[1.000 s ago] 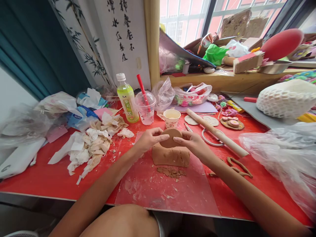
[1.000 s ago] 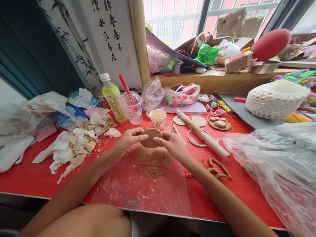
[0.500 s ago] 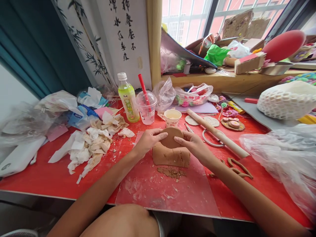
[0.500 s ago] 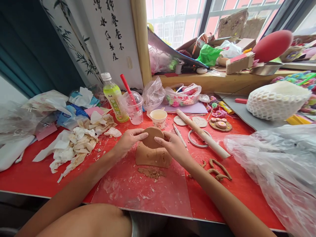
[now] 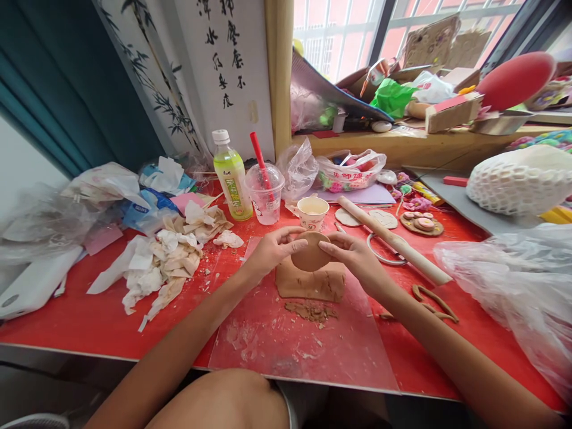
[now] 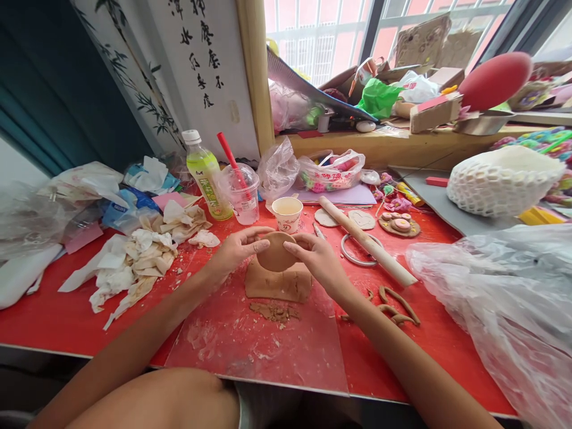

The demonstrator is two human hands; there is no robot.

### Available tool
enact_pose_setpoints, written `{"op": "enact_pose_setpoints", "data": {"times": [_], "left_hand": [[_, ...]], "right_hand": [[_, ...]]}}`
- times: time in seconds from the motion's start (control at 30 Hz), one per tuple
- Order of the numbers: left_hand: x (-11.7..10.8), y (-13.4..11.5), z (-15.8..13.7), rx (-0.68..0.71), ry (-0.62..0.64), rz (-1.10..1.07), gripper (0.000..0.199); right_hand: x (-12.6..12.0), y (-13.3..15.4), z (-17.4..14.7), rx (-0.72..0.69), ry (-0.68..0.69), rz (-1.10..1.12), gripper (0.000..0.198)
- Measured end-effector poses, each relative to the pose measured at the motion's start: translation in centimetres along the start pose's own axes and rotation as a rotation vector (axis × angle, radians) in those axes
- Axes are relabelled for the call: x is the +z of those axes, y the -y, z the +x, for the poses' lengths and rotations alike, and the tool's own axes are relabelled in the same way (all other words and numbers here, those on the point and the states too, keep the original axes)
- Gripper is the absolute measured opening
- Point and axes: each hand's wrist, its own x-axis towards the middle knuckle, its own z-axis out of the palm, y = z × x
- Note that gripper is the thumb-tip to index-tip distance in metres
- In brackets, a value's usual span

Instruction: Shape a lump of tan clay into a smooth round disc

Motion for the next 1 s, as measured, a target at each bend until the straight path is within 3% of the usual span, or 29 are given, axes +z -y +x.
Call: {"op": "enact_pose_setpoints", "data": {"times": [0.07, 0.17, 0.33, 0.5, 0.67, 0.87, 1.0], "left_hand": [[0.3, 0.0, -0.1, -0.019, 0.053, 0.054, 0.027], [0.7, 0.5, -0.1, -0.033, -0.015, 0.02, 0.022], [0.5, 0.9, 0.0, -0.008, -0.126, -0.058, 0.027], [0.4, 0.3, 0.0, 0.018, -0.054, -0.13, 0.032], [0.2, 0.4, 0.0, 0.004, -0.023, -0.069, 0.032], [0.3, 0.4, 0.1, -0.033, -0.029, 0.024, 0.029], [0.6, 0.1, -0.1, -0.034, 0.006, -0.028, 0.033]], "right_hand": [[-0.1, 0.1, -0.1, -0.013, -0.026, 0.016, 0.032], [0.1, 0.2, -0.1, 0.055, -0.036, 0.079, 0.035], [0.6, 0.1, -0.1, 0.212, 0.145, 0.22, 0.038], [0.1, 0.2, 0.0, 0.097, 0.061, 0.136, 0.037], [-0.3, 0.3, 0.1, -0.019, 0.091, 0.026, 0.034], [-0.3, 0.0, 0.1, -0.013, 0.067, 0.006, 0.039], [-0.7, 0.1, 0.2, -0.028, 0.091, -0.076, 0.036]]}}
